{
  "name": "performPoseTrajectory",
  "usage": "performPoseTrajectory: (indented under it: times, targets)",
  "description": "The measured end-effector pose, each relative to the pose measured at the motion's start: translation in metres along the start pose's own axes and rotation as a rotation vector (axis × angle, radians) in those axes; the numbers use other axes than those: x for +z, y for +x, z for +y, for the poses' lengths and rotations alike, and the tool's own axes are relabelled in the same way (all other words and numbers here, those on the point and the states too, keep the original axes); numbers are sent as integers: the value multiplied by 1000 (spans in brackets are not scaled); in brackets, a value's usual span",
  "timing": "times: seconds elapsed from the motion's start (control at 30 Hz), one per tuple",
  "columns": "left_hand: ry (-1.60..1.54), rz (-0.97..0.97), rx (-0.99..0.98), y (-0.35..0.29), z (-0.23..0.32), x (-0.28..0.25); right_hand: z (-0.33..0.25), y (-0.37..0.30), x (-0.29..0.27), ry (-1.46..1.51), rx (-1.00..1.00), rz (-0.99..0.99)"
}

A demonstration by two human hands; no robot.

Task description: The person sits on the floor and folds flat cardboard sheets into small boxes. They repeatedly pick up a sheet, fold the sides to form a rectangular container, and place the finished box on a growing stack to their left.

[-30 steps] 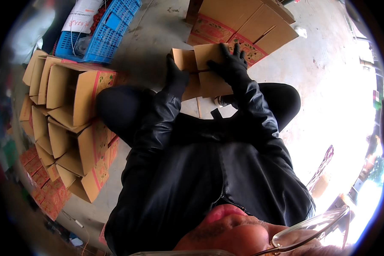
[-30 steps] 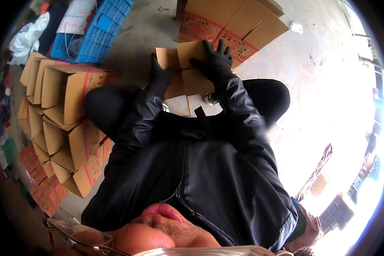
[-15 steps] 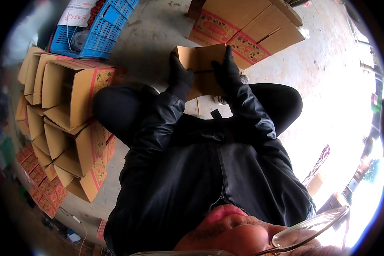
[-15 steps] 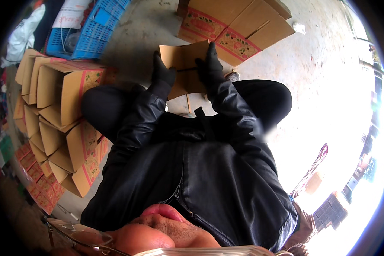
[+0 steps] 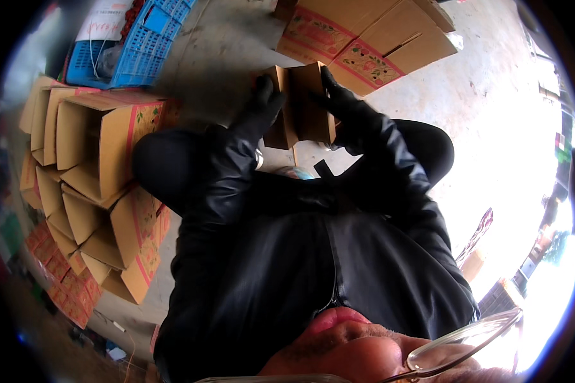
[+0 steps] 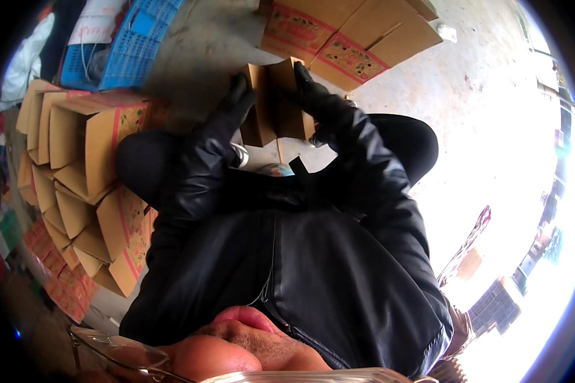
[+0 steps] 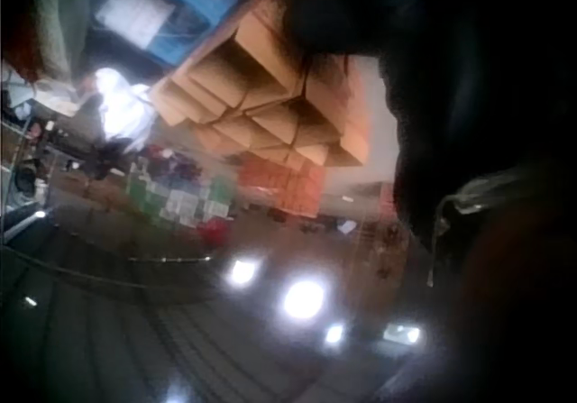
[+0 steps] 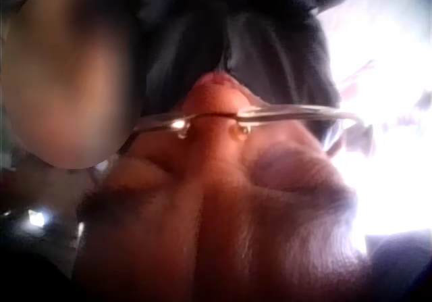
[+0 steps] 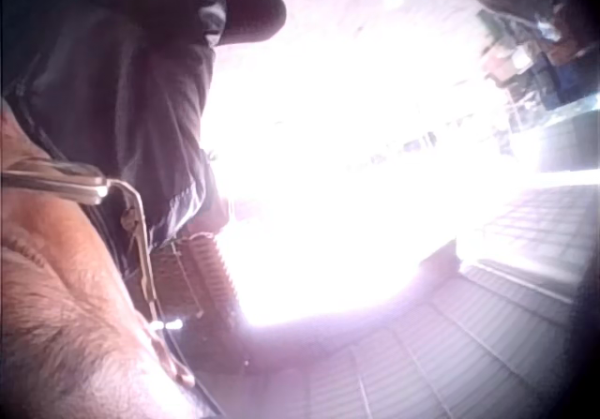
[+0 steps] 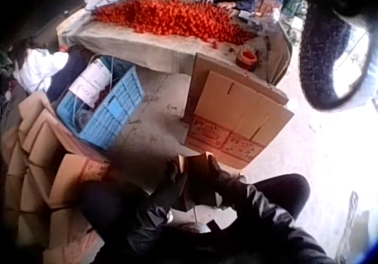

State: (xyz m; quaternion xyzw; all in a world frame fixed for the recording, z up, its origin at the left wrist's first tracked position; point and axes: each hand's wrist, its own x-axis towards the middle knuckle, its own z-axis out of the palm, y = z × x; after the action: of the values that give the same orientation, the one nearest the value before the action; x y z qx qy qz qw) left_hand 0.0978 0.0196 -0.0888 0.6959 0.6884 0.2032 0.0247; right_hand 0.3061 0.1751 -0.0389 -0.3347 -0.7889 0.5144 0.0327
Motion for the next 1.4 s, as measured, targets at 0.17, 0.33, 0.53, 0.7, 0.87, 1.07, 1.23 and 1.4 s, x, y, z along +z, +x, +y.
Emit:
performPoseTrajectory:
  times: [0.17,0.33,0.53,0.7,0.87,1.07,1.23,1.4]
  targets:
    - [-407,-333,-213,-6,-4,-26,-49,-12,-45,-131,99,-355]
    - [-413,-479,-374,7,3,-29,-22,5,-24,-249,33,-252]
    - [24,-708,-463,49,51,-16,-43,12,53,-815,225,-105]
    - [82,-673,-460,29,54,-14,-20,12,50,-838,32,-59]
    - [-55,-723,-645,55,65,-29,-64,11,47,-897,243,-166]
    - [-539,-35,-779,17,-4,10,-48,20,32,-476,277,155]
    - [-699,79,-1059,30,-20,-40,-59,13,14,155,345,414]
    - [-741,-67,-958,1,4,-113,-68,-18,5,236,160,557]
